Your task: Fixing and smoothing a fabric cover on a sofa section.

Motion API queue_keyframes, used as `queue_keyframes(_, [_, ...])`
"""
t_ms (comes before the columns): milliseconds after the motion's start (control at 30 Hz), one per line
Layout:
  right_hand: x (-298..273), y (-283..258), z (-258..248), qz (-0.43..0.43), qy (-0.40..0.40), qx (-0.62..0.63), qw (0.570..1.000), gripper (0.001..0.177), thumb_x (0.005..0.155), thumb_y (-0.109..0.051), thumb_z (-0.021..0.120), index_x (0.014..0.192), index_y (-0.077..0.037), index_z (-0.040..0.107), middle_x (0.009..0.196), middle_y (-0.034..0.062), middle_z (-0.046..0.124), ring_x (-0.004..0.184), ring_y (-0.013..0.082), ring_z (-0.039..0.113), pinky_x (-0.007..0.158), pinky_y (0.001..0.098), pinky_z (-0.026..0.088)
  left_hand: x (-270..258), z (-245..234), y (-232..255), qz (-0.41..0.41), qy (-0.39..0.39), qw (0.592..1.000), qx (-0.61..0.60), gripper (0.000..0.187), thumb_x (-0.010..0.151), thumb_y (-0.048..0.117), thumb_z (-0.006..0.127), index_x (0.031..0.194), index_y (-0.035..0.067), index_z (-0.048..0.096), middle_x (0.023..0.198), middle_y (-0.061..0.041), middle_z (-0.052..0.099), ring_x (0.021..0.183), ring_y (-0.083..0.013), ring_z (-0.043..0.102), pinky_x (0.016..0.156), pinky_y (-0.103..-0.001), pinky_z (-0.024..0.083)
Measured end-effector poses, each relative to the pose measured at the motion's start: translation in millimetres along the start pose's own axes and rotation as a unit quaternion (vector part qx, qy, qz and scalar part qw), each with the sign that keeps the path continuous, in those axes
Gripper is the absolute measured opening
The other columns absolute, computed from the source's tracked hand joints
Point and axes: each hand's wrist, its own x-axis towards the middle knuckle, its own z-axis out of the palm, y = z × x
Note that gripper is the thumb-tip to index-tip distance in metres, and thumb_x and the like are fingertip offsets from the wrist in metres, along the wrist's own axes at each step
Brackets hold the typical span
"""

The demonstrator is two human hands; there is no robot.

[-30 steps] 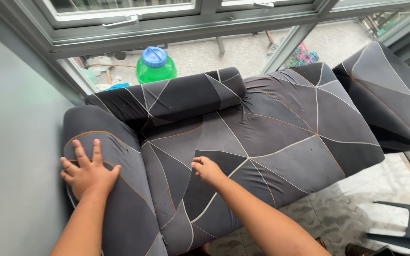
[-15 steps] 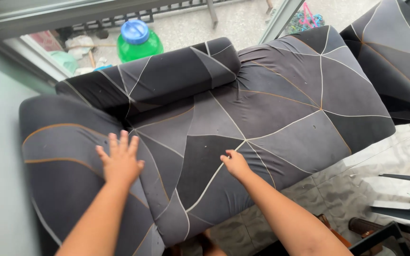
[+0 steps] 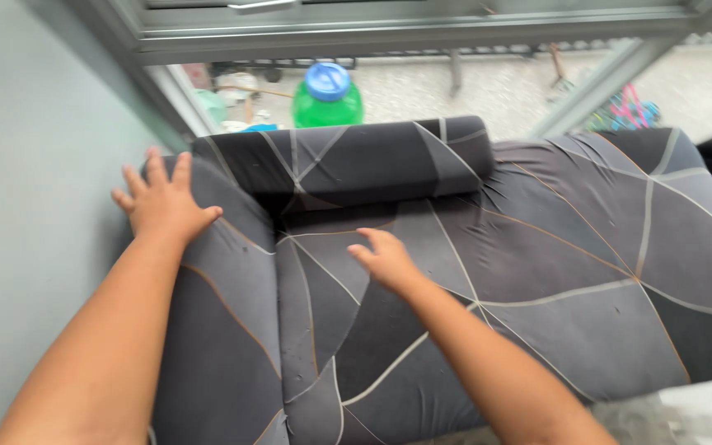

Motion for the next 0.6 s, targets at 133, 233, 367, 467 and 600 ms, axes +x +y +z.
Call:
queue_keyframes(133, [-22.5, -98.7, 63.7, 0.015, -0.091, 0.134, 0.987, 0.068, 0.089, -0.045, 0.067, 0.146, -0.009, 0.055, 0.148, 0.0169, 0.053, 0.132, 0.0329, 0.055, 0.109, 0.0423, 0.045, -16.3, -0.8, -22.7, -0.132, -0.056, 0.986, -0.085, 0.127, 0.062, 0.066, 0.085, 0.164, 0.030, 0.019, 0.166, -0.022, 0.020, 0.140, -0.0493, 0.037, 0.111, -0.062, 0.033])
queue_keyframes(233, [-62.6, -150.9, 93.3, 0.035, -0.212, 0.237, 0.947, 0.081, 0.087, -0.043, 0.067, 0.154, -0.010, 0.037, 0.155, 0.0156, 0.049, 0.129, 0.0328, 0.062, 0.106, 0.0416, 0.051, -44.8, -4.8, -26.1, -0.168, -0.103, 0.974, -0.108, 0.137, 0.059, 0.070, 0.086, 0.166, 0.031, 0.009, 0.156, -0.026, 0.035, 0.132, -0.0466, 0.050, 0.106, -0.049, 0.047])
queue_keyframes(367, [-88.5, -185.8, 124.9, 0.029, -0.244, 0.202, 0.948, 0.083, 0.096, -0.034, 0.061, 0.163, -0.014, 0.017, 0.169, 0.0170, 0.018, 0.152, 0.0305, 0.023, 0.120, 0.0401, 0.028, -67.8, 8.7, -38.4, -0.170, -0.091, 0.967, -0.165, 0.129, 0.068, 0.065, 0.081, 0.169, 0.028, 0.009, 0.143, -0.026, 0.050, 0.125, -0.0431, 0.058, 0.104, -0.047, 0.050])
queue_keyframes(467, [-95.0, -184.5, 162.1, -0.040, -0.209, 0.198, 0.957, 0.081, 0.097, -0.026, 0.060, 0.163, -0.009, 0.015, 0.171, 0.0198, 0.009, 0.159, 0.0288, 0.009, 0.124, 0.0381, 0.017, -74.0, 8.4, -39.0, -0.168, -0.095, 0.967, -0.165, 0.121, 0.073, 0.062, 0.079, 0.167, 0.029, 0.010, 0.142, -0.025, 0.049, 0.125, -0.0429, 0.056, 0.102, -0.048, 0.050])
queue_keyframes(600, [-111.3, -199.7, 168.6, -0.029, -0.171, 0.184, 0.967, 0.077, 0.099, -0.022, 0.055, 0.162, -0.005, 0.015, 0.170, 0.0216, 0.012, 0.159, 0.0305, 0.012, 0.125, 0.0366, 0.017, -74.2, 9.5, -39.4, -0.148, -0.096, 0.971, -0.165, 0.114, 0.078, 0.059, 0.076, 0.165, 0.026, 0.010, 0.140, -0.024, 0.045, 0.125, -0.0414, 0.051, 0.099, -0.051, 0.048])
